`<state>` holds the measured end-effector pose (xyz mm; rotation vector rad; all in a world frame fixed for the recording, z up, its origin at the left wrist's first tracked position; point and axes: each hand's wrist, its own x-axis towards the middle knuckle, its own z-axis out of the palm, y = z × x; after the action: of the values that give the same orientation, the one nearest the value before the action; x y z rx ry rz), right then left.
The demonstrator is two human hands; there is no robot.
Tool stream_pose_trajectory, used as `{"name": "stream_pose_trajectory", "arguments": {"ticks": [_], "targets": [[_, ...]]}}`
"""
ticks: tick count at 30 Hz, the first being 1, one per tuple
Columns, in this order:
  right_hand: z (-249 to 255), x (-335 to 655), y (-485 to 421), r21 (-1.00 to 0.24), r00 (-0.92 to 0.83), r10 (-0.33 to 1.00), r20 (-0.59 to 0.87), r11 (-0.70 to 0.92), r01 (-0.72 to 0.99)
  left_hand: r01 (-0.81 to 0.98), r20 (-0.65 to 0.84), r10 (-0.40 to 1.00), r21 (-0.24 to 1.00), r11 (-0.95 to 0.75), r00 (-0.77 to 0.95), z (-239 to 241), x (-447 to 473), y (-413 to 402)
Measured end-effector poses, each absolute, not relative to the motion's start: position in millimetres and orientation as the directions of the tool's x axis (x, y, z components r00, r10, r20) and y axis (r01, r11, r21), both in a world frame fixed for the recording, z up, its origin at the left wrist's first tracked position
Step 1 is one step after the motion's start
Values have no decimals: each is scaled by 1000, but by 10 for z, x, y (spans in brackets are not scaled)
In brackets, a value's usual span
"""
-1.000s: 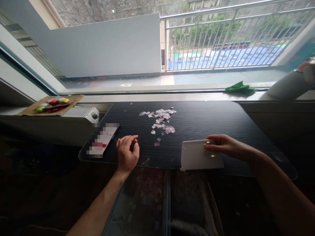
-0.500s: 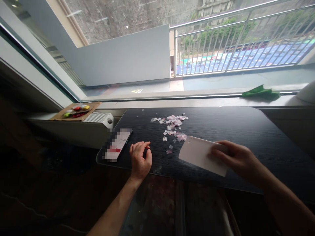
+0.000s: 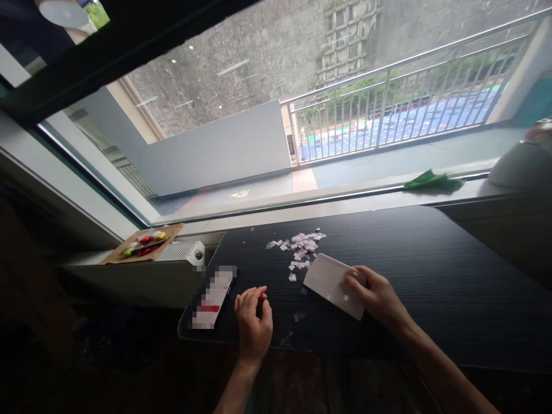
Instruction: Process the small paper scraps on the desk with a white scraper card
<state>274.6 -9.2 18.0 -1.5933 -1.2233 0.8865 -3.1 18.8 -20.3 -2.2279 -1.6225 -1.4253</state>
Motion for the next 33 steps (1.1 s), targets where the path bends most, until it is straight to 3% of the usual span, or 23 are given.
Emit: {"name": "stream_pose_trajectory", "arguments": {"ticks": [9,17,33], "targets": [[254,2690,-105,-925,48,997,-60,-74,374,779,680,732,441,-446,34,-242,-45,246],[233,2723,-83,-919,65,997,-46,-67,389,780,687,727,454,-431,1,-255,-14,283],[239,2542,-237,-940,-69,992,-102,-74,335,776,703,711,461,-430,-23,-307,24,331]]}}
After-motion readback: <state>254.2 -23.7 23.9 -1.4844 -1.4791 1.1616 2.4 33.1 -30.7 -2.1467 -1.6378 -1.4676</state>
